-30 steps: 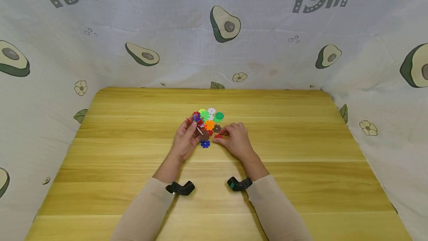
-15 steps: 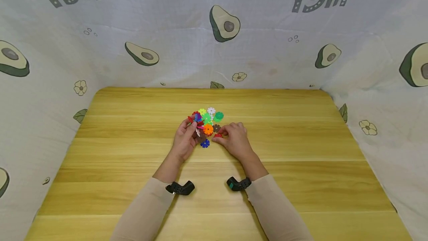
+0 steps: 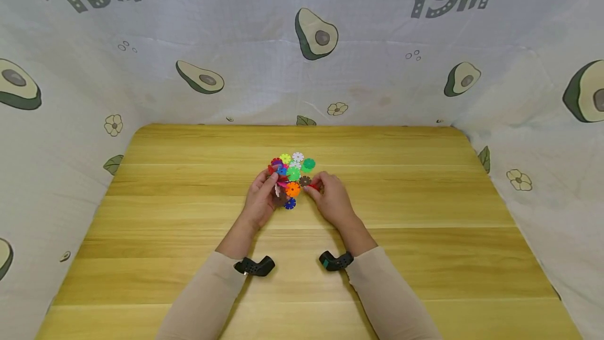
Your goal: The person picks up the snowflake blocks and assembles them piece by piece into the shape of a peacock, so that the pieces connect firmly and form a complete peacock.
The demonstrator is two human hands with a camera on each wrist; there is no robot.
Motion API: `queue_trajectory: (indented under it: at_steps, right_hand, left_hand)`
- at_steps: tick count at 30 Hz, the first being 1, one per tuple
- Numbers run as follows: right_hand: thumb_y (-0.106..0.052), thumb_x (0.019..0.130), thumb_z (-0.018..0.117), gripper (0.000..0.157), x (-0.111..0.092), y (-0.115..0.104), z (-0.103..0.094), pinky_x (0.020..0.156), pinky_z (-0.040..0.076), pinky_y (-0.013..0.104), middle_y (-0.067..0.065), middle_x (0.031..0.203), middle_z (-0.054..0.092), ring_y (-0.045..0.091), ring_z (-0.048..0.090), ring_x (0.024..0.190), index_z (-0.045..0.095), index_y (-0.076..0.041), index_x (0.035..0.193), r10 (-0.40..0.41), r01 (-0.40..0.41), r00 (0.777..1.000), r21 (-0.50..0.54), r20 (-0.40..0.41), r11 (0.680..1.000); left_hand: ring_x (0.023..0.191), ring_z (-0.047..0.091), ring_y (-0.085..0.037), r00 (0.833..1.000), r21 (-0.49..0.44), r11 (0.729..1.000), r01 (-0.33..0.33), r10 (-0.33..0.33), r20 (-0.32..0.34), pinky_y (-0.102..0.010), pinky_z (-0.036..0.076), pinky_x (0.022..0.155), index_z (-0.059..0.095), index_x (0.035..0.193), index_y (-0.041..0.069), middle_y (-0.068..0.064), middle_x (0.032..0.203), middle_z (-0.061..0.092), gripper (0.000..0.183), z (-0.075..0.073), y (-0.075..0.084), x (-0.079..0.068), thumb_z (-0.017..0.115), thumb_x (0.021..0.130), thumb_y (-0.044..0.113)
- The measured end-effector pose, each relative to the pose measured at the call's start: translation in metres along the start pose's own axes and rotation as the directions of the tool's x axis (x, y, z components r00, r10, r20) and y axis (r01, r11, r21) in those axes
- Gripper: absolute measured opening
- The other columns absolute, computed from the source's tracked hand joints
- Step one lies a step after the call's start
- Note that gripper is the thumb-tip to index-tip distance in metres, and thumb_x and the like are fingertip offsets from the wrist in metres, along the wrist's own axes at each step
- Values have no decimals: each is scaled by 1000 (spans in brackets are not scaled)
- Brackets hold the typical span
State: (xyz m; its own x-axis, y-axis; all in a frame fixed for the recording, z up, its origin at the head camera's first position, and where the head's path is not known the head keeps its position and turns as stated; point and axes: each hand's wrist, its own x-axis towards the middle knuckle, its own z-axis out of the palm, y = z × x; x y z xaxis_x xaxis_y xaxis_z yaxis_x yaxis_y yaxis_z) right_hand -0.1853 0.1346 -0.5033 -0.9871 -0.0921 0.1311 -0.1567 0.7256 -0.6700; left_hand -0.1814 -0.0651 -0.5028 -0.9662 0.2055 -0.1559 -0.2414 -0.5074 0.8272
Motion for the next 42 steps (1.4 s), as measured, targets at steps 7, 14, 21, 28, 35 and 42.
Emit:
queue_trajectory:
  at_steps: [7,14,21,28,35,42]
  right_hand:
    - [-11,96,72,21,0,-2,-1,65,58,21,7,89,67,15,67,73,61,-1,111,118,-25,987,609,-112,793]
    - [2,96,67,29,-1,-12,2,72,65,28,-4,84,72,10,75,72,58,14,121,120,4,990,850,-79,527]
    - [-2,92,72,23,-4,-19,7,65,61,21,-10,77,74,7,70,66,68,9,112,131,-3,987,792,-97,611]
    - [-7,92,75,22,-5,-18,7,61,54,16,-14,76,73,4,67,69,70,5,109,139,-11,984,749,-109,663]
    - [-9,93,75,27,-6,-18,5,51,39,16,-16,73,71,4,58,63,69,6,114,139,-36,987,726,-83,687]
    - [-4,93,73,22,-7,-19,4,71,58,16,-7,88,78,2,70,79,70,10,110,115,-29,991,742,-66,670]
  left_hand:
    - [78,58,-4,999,85,996,30,-33,36,-16,49,64,56,115,11,8,91,66,19,0,1,0,46,108,25]
    - [74,59,-3,983,225,971,86,-119,140,-16,49,63,55,126,4,10,90,67,33,-2,4,-2,42,109,28]
    - [71,59,-2,973,237,968,87,-134,189,-14,47,57,53,126,2,9,91,70,30,-2,4,-2,44,106,24]
    - [65,52,-3,980,315,946,75,-129,155,-15,41,54,56,123,1,10,91,64,26,-1,2,-1,50,105,19]
    - [64,47,-6,986,403,913,59,-117,120,-18,36,53,58,118,2,8,86,58,23,3,2,-2,52,106,20]
    - [60,44,-7,987,404,914,39,-98,127,-20,33,50,60,107,9,8,79,56,12,2,2,-2,54,106,19]
